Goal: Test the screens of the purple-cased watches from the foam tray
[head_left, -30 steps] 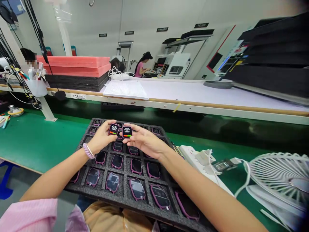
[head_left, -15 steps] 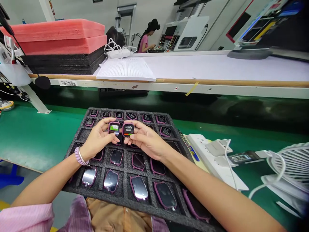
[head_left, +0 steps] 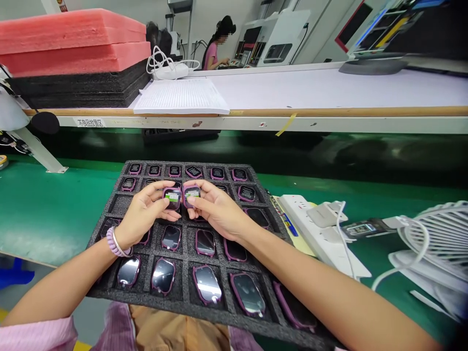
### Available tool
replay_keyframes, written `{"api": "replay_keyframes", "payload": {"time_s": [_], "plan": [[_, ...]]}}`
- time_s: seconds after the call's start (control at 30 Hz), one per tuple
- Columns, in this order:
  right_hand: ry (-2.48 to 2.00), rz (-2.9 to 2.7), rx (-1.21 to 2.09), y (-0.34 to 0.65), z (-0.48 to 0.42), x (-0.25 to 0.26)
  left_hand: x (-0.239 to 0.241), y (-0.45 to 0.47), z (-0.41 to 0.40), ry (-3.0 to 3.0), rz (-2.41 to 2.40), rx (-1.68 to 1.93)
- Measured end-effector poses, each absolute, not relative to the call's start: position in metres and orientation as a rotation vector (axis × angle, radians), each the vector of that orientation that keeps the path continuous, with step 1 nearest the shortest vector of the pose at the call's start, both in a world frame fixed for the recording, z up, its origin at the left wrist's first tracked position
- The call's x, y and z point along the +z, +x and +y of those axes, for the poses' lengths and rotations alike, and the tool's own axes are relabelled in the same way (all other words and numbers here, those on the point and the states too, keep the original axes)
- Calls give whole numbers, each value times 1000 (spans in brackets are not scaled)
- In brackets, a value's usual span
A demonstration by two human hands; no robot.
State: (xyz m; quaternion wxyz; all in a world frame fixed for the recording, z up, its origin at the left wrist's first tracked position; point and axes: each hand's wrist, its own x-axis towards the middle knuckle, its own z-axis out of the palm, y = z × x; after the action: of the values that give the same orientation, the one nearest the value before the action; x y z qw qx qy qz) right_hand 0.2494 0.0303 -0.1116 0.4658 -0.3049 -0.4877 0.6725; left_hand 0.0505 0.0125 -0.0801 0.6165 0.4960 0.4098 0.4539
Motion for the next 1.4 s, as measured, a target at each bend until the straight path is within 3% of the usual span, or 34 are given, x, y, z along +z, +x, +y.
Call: {"api": "replay_keyframes", "payload": {"time_s": [0.43, 0.9, 1.4], "plan": [[-679, -1195, 1646, 246, 36, -90, -67, 48, 15, 1063, 877, 1126], [-437, -1403, 1127, 255, 91, 31, 51, 70, 63, 1440, 632, 1384], [-459, -1458, 1136, 263, 94, 18, 31, 80, 82, 1574, 662, 1459]]}}
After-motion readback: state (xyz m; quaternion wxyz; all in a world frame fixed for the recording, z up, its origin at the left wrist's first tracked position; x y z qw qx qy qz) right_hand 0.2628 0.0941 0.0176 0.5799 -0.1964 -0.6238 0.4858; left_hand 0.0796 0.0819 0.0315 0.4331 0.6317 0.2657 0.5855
